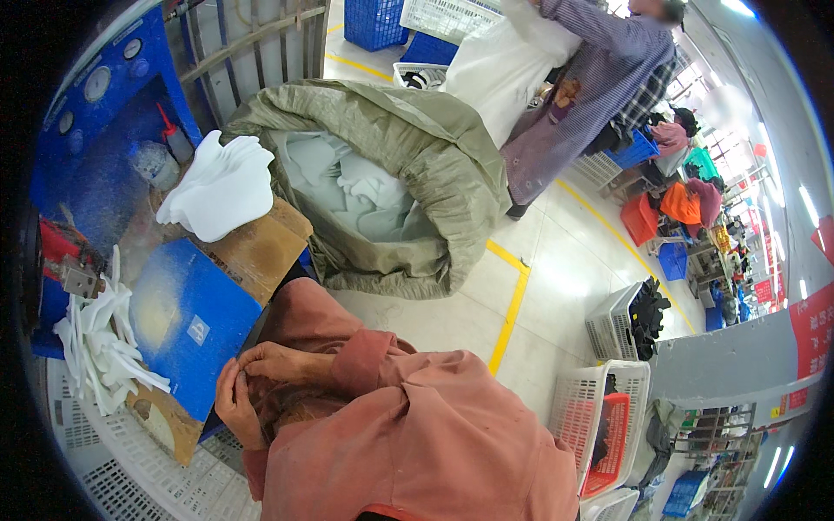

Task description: The person repeatedly picks up white fabric pieces from a pile, folds them by hand, and places them into a white basket. The person handles the fabric one at a time, folding each piece before depositing it.

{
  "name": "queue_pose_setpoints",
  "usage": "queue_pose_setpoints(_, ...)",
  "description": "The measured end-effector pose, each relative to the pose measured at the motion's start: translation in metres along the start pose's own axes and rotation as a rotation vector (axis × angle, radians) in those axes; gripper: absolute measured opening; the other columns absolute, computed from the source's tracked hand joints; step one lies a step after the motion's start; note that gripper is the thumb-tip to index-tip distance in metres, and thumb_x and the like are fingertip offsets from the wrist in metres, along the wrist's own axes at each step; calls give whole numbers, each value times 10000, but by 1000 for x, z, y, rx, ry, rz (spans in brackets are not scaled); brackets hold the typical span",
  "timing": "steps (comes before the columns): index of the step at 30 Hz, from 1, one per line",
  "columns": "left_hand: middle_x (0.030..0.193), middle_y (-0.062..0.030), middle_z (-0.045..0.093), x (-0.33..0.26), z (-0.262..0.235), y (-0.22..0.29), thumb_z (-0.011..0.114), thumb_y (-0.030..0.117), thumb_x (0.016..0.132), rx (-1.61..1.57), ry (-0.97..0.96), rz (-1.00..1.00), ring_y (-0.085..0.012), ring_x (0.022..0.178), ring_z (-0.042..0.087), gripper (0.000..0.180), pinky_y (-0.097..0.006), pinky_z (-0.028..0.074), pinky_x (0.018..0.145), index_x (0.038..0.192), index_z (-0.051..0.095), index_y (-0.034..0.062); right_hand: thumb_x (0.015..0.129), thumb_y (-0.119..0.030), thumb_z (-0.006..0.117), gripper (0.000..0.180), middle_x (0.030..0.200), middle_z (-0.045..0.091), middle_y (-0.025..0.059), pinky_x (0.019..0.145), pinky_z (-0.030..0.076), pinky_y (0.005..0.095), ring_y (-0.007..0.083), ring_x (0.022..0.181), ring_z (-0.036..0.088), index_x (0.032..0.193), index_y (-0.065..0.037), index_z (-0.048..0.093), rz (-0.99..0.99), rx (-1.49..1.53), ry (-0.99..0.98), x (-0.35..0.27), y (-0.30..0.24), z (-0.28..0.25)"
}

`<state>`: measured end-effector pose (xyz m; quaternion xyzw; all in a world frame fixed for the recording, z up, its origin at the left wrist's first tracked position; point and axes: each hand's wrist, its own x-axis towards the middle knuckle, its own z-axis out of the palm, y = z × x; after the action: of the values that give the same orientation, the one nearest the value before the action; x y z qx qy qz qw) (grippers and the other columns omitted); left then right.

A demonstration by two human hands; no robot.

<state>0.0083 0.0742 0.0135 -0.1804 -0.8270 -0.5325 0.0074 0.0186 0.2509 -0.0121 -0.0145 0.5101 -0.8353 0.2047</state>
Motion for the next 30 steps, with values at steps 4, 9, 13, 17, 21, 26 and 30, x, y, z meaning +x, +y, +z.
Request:
queue_pose_setpoints(4, 1288, -177, 697, 0, -2, -2, 607, 29, 1020, 80, 50, 82, -298, 1117, 698, 190, -393, 567, 943, 1143, 733, -42, 1044, -116, 519, 254, 1077, 689, 34, 812, 560, 293, 130, 945, 644, 1236, -19, 654, 123, 189, -38, -6, -14, 12)
queue_pose_setpoints(9, 1258, -186, 699, -3, -3, -9, 588, 8, 1023, 105, 109, 129, -312, 1107, 700, 182, -397, 575, 928, 1153, 702, -48, 1038, -109, 496, 289, 1148, 673, 62, 816, 574, 304, 147, 1032, 625, 1253, 2, 654, 8, 110, -133, -12, -26, 18)
queue_pose_setpoints(13, 1231, -189, 698, -3, -4, -13, 585, 19, 1029, 170, 137, 189, -317, 1086, 699, 169, -390, 572, 921, 1153, 682, -42, 1079, -214, 529, 288, 1130, 684, 23, 786, 545, 270, 102, 962, 635, 1270, -40, 655, 39, 67, -35, -8, -20, 22)
queue_pose_setpoints(17, 1168, -174, 716, -4, -6, -8, 617, 33, 1019, 42, 209, 111, -273, 1006, 703, 136, -358, 569, 887, 1108, 690, -38, 1080, -249, 572, 274, 1111, 712, 30, 807, 558, 277, 115, 960, 661, 1214, -35, 680, 63, 175, -27, -5, -17, 20)
queue_pose_setpoints(21, 1043, -125, 757, -7, -11, -4, 672, 56, 998, -89, 213, -109, -175, 904, 694, 118, -317, 566, 829, 1073, 738, -8, 1068, -270, 603, 226, 971, 727, 20, 776, 556, 287, 126, 896, 679, 1059, -83, 730, 43, 43, 77, -1, -12, 11)
queue_pose_setpoints(26, 1008, -96, 762, -14, -13, -5, 693, 43, 987, -332, 206, -295, -124, 837, 692, 144, -256, 558, 762, 1112, 735, -14, 1064, -284, 625, 254, 858, 699, 50, 706, 557, 297, 147, 781, 667, 956, -64, 691, 83, 185, 174, 1, -2, 9)
queue_pose_setpoints(30, 1013, -82, 752, -11, -11, -5, 673, -3, 992, -588, 205, -287, -101, 794, 657, 115, -236, 537, 713, 1101, 709, 6, 1070, -256, 620, 230, 887, 691, 64, 801, 578, 345, 179, 829, 675, 1015, -42, 681, 93, 190, 80, 6, -1, 9)
